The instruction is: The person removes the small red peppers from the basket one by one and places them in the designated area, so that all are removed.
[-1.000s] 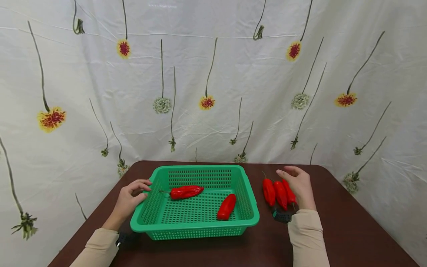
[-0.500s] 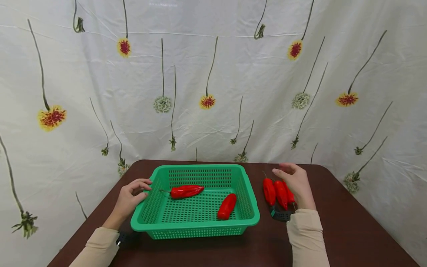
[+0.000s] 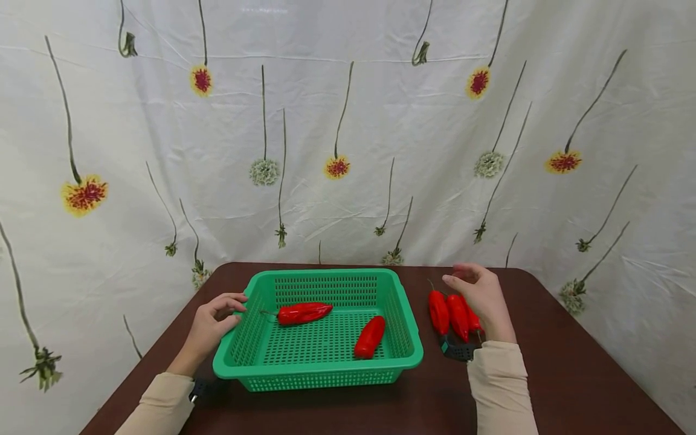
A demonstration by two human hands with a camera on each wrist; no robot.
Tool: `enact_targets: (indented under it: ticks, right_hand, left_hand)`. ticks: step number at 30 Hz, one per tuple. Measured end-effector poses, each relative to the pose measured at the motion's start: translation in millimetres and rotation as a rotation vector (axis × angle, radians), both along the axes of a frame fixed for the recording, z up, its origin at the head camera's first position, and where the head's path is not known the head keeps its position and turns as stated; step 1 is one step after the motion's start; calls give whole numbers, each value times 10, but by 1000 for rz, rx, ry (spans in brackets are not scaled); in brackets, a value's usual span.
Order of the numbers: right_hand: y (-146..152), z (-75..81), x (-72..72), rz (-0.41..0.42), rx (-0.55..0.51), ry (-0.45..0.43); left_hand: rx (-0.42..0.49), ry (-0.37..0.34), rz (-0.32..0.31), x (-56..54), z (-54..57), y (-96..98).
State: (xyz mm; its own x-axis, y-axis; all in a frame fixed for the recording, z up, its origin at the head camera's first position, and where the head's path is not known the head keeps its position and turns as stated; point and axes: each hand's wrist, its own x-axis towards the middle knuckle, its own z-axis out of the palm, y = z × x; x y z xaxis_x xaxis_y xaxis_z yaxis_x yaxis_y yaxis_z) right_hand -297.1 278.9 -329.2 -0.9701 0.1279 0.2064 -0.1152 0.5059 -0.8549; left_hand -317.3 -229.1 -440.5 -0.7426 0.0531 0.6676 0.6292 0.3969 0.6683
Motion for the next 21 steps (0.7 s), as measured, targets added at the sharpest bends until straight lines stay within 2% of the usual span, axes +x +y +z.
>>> enact_targets:
  ticks: [21]
  right_hand:
    - [-95, 21, 11, 67, 91, 18]
  left_hand:
    - [4, 17, -23, -8, -6, 1]
